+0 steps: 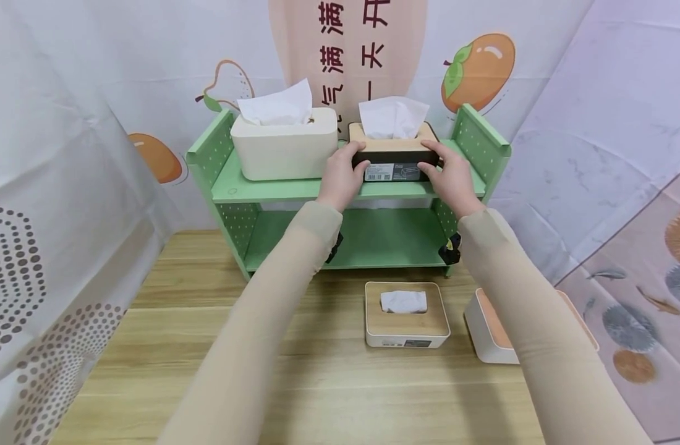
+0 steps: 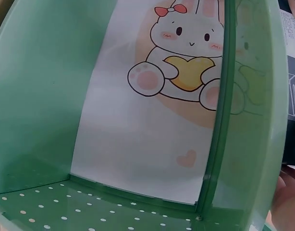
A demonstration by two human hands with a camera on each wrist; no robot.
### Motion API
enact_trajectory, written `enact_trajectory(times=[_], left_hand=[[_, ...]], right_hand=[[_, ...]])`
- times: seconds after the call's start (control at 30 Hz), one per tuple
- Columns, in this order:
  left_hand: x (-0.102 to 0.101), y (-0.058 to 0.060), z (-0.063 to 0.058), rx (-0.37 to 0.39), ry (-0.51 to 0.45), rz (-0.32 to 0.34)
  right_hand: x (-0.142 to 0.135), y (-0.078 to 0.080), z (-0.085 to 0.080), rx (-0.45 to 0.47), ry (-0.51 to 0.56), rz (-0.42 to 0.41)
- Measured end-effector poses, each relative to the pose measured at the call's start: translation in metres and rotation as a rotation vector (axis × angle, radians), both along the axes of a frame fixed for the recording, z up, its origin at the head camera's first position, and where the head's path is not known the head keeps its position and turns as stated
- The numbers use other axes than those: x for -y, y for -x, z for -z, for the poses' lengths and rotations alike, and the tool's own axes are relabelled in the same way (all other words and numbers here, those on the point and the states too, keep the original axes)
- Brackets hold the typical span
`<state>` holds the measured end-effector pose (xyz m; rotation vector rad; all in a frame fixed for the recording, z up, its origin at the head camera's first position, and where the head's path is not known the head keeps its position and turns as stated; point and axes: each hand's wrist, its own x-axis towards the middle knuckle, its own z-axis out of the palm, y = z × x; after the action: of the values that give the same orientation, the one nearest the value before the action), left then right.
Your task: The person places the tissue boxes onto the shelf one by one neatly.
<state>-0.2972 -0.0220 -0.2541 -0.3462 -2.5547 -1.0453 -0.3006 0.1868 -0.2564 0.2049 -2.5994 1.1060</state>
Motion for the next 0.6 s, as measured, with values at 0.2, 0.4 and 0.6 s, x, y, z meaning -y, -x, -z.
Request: enact_trajectory(times=[0.2,0.4,0.6], left_hand=[[-0.001,0.002,-0.001,0.018,0.006,-0.006],[-0.002,0.007,0.0,0.027,0.0,-0.016],[-0.003,0.011,-0.002,0.032,0.006,-0.025]], right_hand=[[0.001,0.002,0.0,-0.005,0.001,0.005],[0.003,0.004,0.001,-0.006,-0.011,0.017],[0.003,0.006,0.0,-0.025,-0.03,0.031]])
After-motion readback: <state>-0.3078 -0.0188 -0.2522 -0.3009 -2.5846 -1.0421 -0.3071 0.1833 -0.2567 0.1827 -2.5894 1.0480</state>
